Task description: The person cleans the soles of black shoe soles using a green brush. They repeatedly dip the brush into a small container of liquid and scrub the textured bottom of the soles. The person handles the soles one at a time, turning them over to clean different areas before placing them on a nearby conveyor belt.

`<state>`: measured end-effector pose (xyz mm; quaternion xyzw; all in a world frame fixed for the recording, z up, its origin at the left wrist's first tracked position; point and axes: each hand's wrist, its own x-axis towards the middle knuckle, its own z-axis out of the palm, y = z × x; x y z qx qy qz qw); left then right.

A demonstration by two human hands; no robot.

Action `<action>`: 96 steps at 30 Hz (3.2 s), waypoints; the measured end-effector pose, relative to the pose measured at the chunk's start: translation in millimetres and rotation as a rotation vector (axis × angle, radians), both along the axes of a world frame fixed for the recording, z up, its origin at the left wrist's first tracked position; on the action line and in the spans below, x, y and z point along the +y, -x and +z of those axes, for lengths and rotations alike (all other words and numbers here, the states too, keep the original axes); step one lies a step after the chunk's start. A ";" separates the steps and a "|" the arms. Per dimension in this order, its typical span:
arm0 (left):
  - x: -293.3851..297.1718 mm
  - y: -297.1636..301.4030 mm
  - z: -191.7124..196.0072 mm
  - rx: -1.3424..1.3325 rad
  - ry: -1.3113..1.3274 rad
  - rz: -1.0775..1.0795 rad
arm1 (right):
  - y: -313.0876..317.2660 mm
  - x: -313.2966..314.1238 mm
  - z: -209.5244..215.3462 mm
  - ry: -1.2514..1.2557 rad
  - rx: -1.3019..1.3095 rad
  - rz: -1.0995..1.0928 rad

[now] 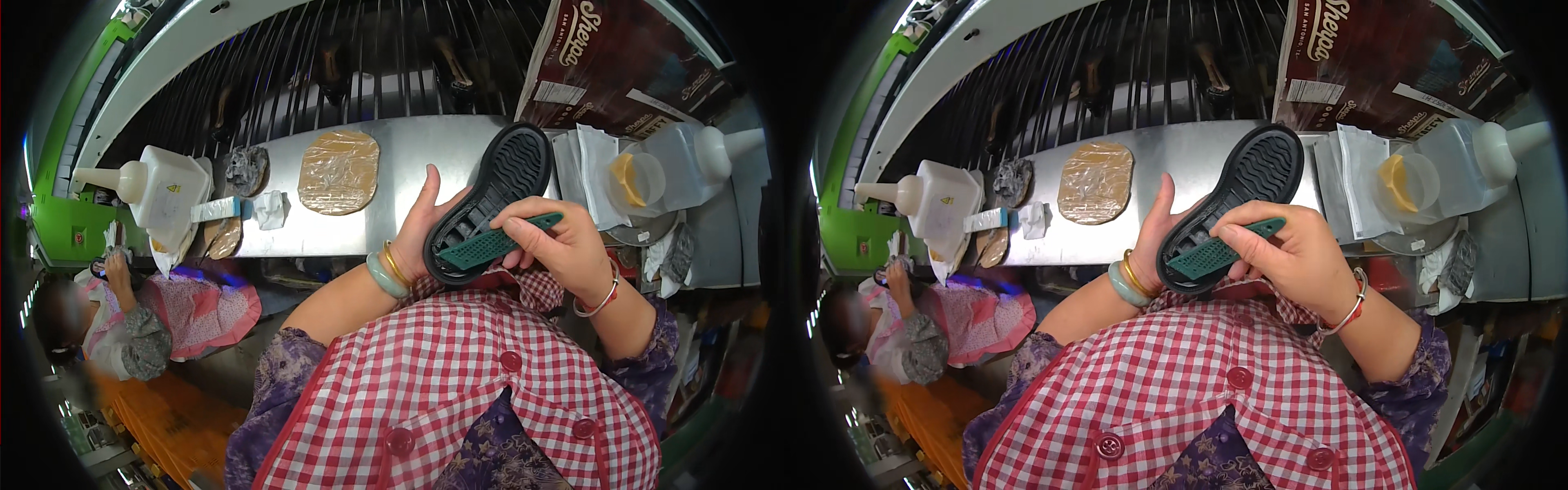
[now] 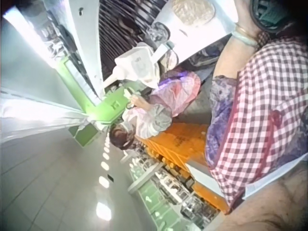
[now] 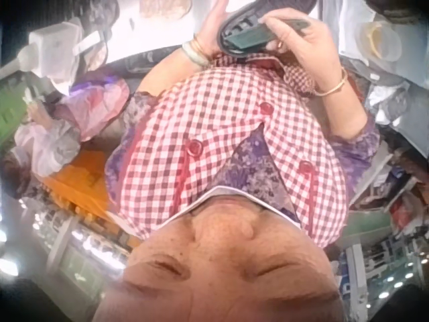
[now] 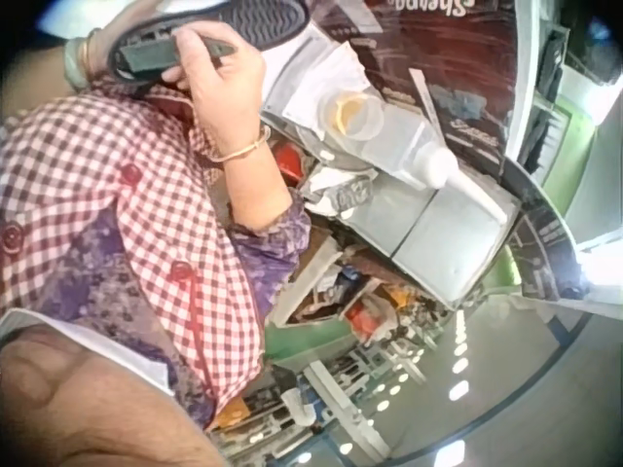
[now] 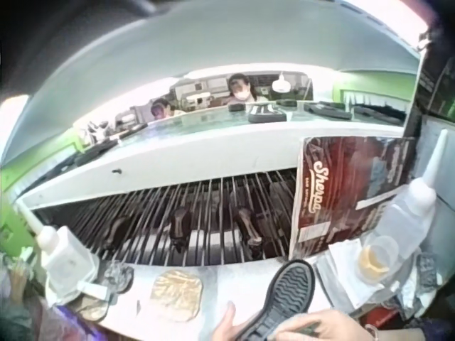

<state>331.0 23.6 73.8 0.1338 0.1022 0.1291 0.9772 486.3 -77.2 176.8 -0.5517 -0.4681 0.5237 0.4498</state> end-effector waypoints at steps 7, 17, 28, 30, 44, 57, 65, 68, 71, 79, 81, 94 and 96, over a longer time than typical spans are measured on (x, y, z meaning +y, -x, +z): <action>9.5 5.1 5.7 0.053 -0.064 -0.135 | 5.8 23.5 13.7 0.157 -0.018 0.122; 32.6 17.0 0.4 0.040 -0.156 -0.361 | 11.8 43.9 12.0 0.219 -0.056 0.231; 41.4 23.3 3.7 0.144 -0.210 -0.457 | -23.2 28.8 8.0 0.271 -0.059 0.211; 43.7 22.3 -0.6 0.125 -0.229 -0.467 | -31.5 20.2 7.4 0.266 -0.068 0.180; 84.8 43.9 15.9 0.027 -0.723 0.235 | -136.0 -51.4 -8.7 -0.396 -0.262 -0.937; -16.5 38.8 -48.5 0.179 0.322 0.099 | -185.0 -68.4 -44.4 -0.143 -0.417 -1.050; -26.6 36.1 -40.0 0.263 0.150 0.080 | -188.5 -72.1 -52.6 -0.089 -0.393 -1.012; -24.3 40.7 -44.1 0.185 0.199 0.133 | -194.0 -81.9 -64.2 -0.109 -0.183 -0.995; -18.5 43.5 -45.2 0.144 0.233 0.191 | -178.3 -74.6 -78.5 -0.231 0.184 -1.044; -13.9 31.7 -27.2 -0.072 0.117 0.209 | -25.3 17.8 -32.3 -0.387 0.327 -0.723; -20.6 30.4 -20.1 -0.075 0.083 0.213 | -12.7 30.0 -29.2 -0.417 0.268 -0.701; -22.0 39.4 -10.1 -0.120 -0.021 0.186 | 18.0 41.3 -35.7 -0.380 0.140 -0.550; -17.6 39.0 -9.8 -0.121 -0.036 0.199 | 25.7 40.1 -38.5 -0.357 0.151 -0.537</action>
